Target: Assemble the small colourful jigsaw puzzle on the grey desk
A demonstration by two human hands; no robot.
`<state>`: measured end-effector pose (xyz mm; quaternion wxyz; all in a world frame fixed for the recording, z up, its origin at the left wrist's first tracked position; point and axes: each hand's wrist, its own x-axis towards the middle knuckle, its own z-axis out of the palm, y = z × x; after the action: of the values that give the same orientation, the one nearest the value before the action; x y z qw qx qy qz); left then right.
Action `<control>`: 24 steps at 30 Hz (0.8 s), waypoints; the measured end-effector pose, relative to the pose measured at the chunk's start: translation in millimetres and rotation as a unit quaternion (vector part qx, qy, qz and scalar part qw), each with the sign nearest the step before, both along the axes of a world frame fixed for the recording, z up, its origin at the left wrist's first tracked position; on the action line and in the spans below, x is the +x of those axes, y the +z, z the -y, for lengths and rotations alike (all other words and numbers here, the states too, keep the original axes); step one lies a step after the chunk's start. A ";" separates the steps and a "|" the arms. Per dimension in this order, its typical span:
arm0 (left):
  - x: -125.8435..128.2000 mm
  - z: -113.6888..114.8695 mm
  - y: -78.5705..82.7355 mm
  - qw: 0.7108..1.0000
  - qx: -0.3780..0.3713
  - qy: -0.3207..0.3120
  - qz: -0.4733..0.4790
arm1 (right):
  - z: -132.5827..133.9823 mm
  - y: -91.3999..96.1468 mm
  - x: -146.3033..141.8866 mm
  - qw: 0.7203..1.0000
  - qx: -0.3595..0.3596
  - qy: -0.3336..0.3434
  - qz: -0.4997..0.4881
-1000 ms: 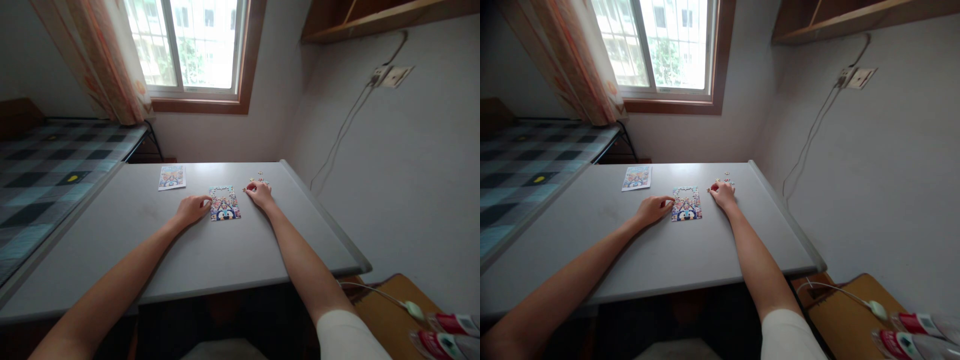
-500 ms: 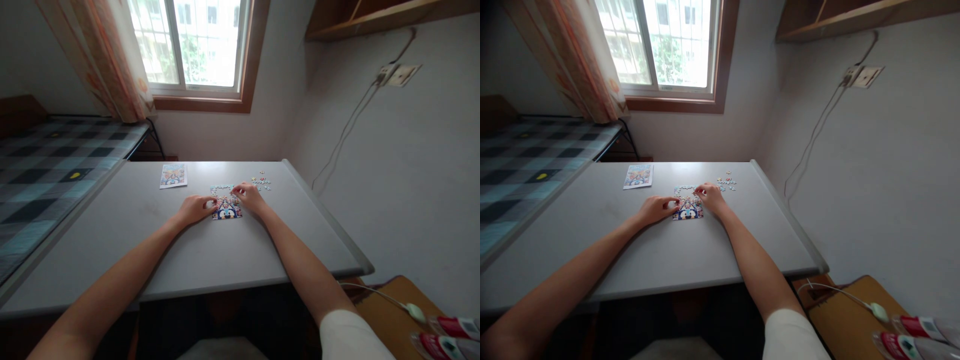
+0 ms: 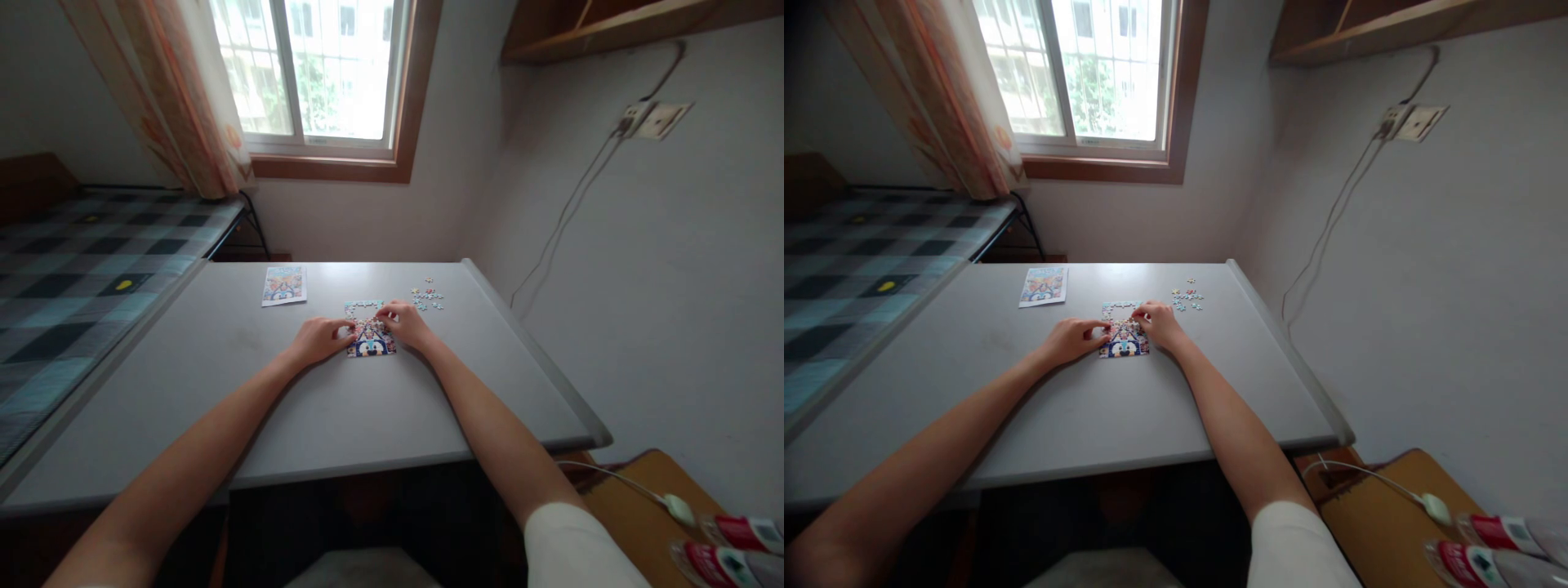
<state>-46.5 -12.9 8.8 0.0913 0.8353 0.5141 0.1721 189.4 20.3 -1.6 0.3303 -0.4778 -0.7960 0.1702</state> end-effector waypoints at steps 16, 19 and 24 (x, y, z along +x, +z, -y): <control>-0.2 -0.6 0.5 1.000 -0.009 0.003 -0.004 | 0.1 1.5 1.4 0.999 0.005 0.018 0.028; -0.3 -0.4 0.6 1.000 -0.007 0.004 -0.004 | -1.0 -0.5 0.7 0.999 0.014 0.015 0.036; -0.4 -0.2 0.6 1.000 -0.002 0.001 -0.001 | -1.1 -2.2 -1.5 0.999 0.020 -0.004 0.042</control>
<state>-46.8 -12.8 9.4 0.0926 0.8347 0.5154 0.1704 187.8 21.4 -3.7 0.3066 -0.4809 -0.8106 0.1327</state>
